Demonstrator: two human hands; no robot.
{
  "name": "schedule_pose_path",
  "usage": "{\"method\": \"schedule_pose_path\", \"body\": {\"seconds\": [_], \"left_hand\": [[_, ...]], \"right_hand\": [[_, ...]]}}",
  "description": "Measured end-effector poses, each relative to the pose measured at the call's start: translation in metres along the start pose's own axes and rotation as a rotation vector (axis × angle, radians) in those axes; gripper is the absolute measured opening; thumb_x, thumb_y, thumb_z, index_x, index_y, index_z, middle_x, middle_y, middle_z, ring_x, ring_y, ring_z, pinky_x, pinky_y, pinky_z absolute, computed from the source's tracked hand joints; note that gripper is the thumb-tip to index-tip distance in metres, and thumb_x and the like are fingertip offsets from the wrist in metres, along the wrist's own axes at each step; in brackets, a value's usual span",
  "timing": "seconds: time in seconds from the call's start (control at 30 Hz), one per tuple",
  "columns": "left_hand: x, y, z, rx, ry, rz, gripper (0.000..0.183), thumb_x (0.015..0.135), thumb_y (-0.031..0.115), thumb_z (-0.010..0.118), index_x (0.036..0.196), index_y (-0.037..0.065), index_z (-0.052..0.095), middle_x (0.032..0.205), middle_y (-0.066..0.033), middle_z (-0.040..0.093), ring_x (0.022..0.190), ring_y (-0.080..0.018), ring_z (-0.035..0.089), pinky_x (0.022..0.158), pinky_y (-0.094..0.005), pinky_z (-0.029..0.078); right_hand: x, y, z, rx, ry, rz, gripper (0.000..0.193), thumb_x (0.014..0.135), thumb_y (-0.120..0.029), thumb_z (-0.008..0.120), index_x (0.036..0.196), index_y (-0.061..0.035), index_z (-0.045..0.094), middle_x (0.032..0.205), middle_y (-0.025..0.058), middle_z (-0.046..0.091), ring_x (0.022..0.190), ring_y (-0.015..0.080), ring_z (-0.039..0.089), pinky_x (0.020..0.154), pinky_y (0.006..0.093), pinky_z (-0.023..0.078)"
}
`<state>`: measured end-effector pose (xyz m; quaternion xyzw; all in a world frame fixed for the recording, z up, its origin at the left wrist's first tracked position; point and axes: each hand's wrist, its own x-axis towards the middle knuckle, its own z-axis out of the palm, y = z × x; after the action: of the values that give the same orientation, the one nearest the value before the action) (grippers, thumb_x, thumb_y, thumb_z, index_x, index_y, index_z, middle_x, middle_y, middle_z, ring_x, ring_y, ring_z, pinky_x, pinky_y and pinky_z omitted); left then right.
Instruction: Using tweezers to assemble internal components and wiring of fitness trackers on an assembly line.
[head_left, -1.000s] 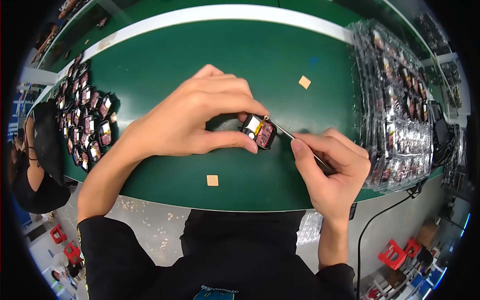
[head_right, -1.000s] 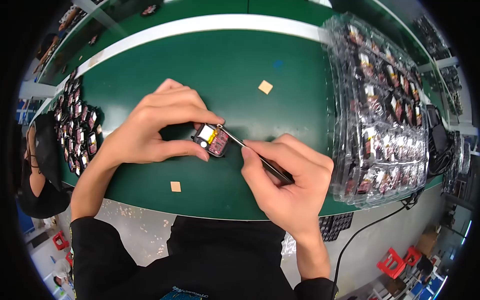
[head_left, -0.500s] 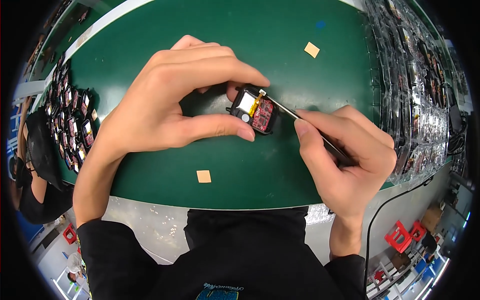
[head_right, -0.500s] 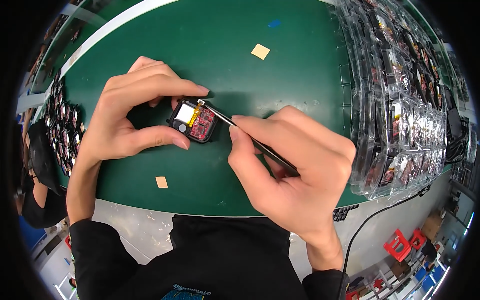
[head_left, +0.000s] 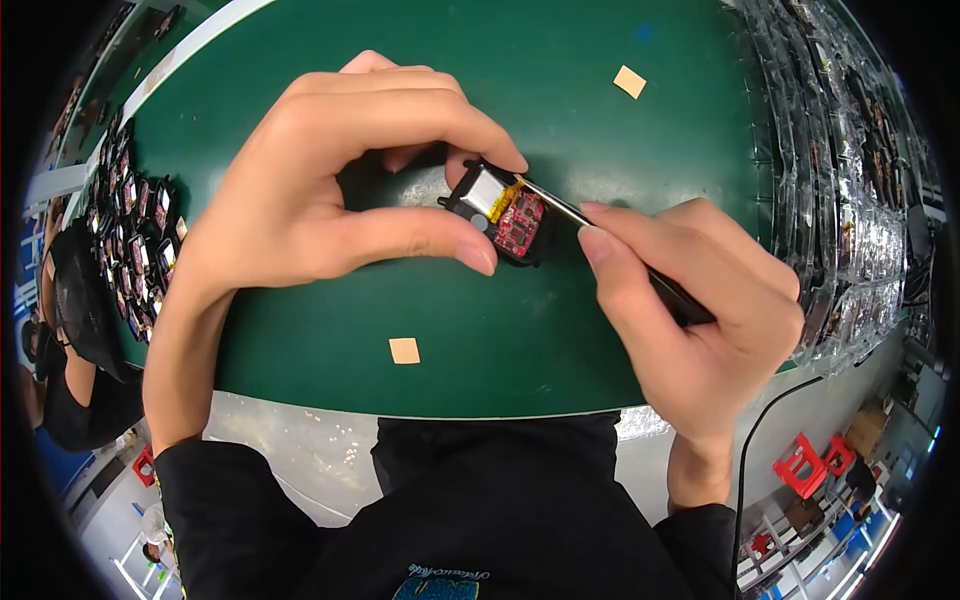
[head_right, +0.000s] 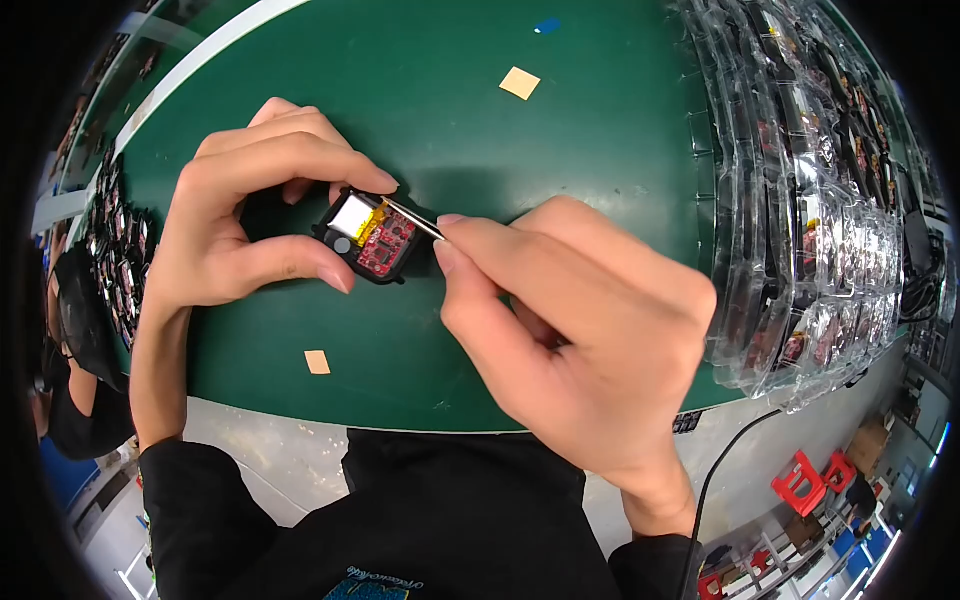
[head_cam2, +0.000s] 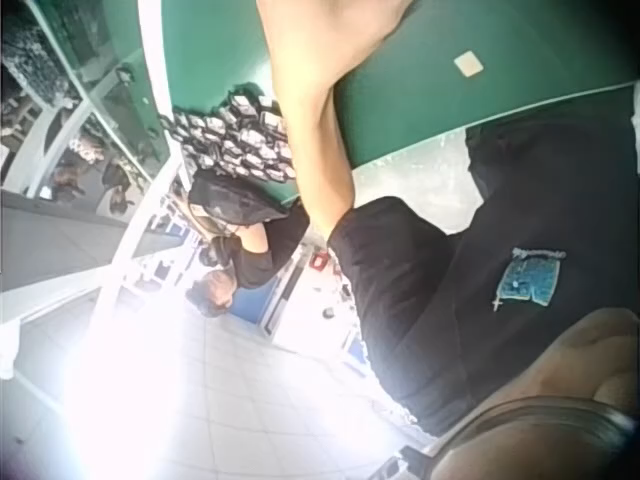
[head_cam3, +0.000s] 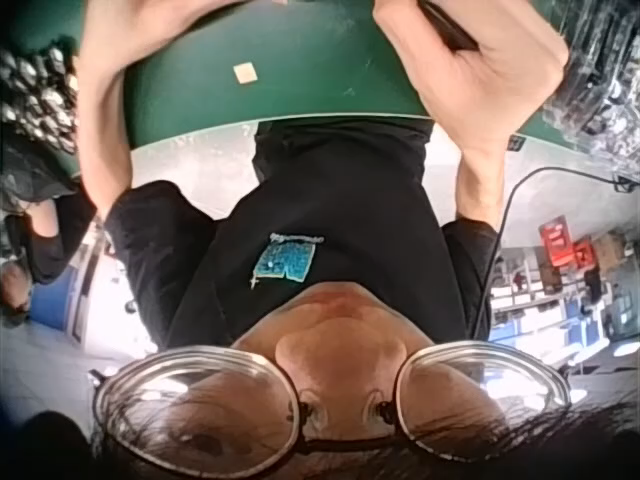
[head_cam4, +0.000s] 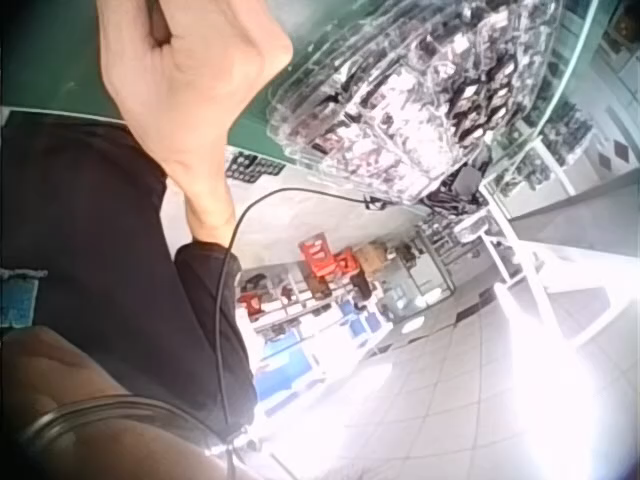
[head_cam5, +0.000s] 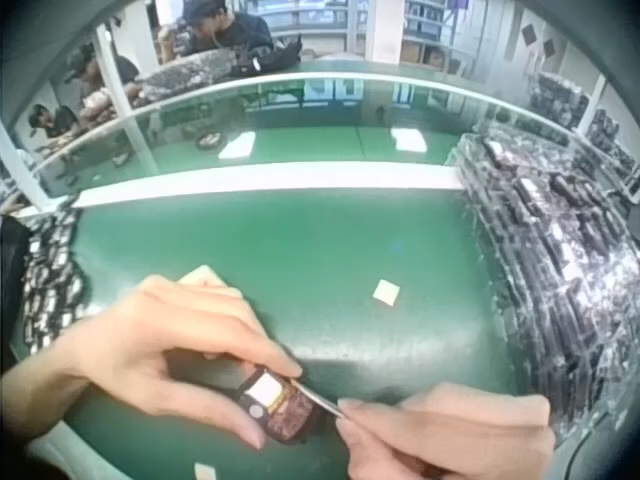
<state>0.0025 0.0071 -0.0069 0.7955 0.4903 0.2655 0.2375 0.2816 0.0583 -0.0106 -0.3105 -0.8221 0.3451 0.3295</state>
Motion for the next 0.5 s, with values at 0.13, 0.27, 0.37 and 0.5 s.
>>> {"method": "schedule_pose_path", "body": {"seconds": [0.13,0.27,0.37,0.5], "left_hand": [[0.0014,-0.0041,-0.0031,-0.098,-0.058,0.012,0.068,0.068,0.048,0.097,0.116,0.001,0.084,0.097,-0.0045,0.078,0.084,-0.0166,0.064,0.076,-0.0318,0.039],[0.0026,-0.0041,-0.0011,-0.102,-0.051,0.011,0.069,0.068,0.049,0.096,0.116,0.001,0.085,0.096,-0.0050,0.078,0.085,-0.0174,0.064,0.077,-0.0325,0.039],[0.0028,-0.0043,-0.0007,-0.095,-0.049,0.032,0.069,0.068,0.050,0.096,0.115,0.000,0.085,0.096,-0.0052,0.077,0.085,-0.0183,0.064,0.078,-0.0332,0.039],[0.0027,-0.0037,0.0002,-0.103,-0.038,0.042,0.069,0.070,0.051,0.095,0.115,0.000,0.085,0.097,-0.0056,0.077,0.087,-0.0190,0.065,0.080,-0.0341,0.039]], "right_hand": [[-0.0004,-0.0011,-0.0038,0.056,-0.040,0.100,0.018,0.086,0.008,0.085,0.103,0.0027,0.087,0.072,0.0024,0.066,0.062,0.0066,0.055,0.056,0.0242,0.036],[-0.0011,0.0030,-0.0021,0.104,-0.040,0.096,0.017,0.086,0.007,0.085,0.102,0.0028,0.087,0.072,0.0020,0.066,0.061,0.0062,0.054,0.055,0.0244,0.035],[-0.0007,0.0019,-0.0036,0.089,-0.050,0.092,0.017,0.085,0.008,0.084,0.102,0.0028,0.087,0.072,0.0021,0.066,0.061,0.0063,0.054,0.055,0.0246,0.035],[-0.0006,0.0028,-0.0024,0.066,-0.055,0.057,0.017,0.085,0.008,0.084,0.101,0.0031,0.086,0.071,0.0022,0.066,0.061,0.0066,0.055,0.055,0.0243,0.035]]}}
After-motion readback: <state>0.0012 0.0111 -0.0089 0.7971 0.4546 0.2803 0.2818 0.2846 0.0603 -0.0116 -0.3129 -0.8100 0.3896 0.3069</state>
